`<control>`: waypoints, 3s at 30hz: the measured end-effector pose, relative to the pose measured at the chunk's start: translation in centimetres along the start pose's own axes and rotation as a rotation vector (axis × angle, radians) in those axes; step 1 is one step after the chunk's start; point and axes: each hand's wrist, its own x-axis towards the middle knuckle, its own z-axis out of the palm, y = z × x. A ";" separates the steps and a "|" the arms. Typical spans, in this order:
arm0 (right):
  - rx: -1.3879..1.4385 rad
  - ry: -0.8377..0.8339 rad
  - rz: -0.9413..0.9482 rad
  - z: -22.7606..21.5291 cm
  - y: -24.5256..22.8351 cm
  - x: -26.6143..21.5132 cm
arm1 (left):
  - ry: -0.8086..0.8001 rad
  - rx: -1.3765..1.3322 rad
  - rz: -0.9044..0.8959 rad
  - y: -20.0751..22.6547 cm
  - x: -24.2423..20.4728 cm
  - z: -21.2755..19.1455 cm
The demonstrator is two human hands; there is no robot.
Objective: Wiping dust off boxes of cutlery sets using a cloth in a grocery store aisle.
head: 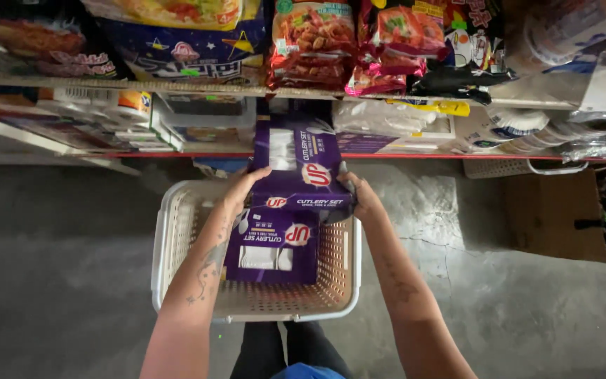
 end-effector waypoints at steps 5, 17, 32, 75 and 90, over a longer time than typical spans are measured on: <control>0.001 -0.048 -0.271 0.4 1.1 6.1 | 0.090 0.117 0.090 -0.3 4.0 0.9; 0.052 0.251 -0.354 3.9 1.6 9.0 | -0.013 0.712 0.309 -2.0 10.0 -0.6; -1.192 0.312 -0.212 -1.4 7.8 21.8 | 0.215 0.080 0.181 -8.0 19.0 0.0; -0.528 0.545 -0.067 -2.3 24.4 3.3 | 0.384 0.494 -0.262 -26.4 4.8 -12.7; -0.319 0.411 -0.167 -1.6 20.3 -3.4 | 0.214 0.116 0.118 -15.6 -11.8 -9.9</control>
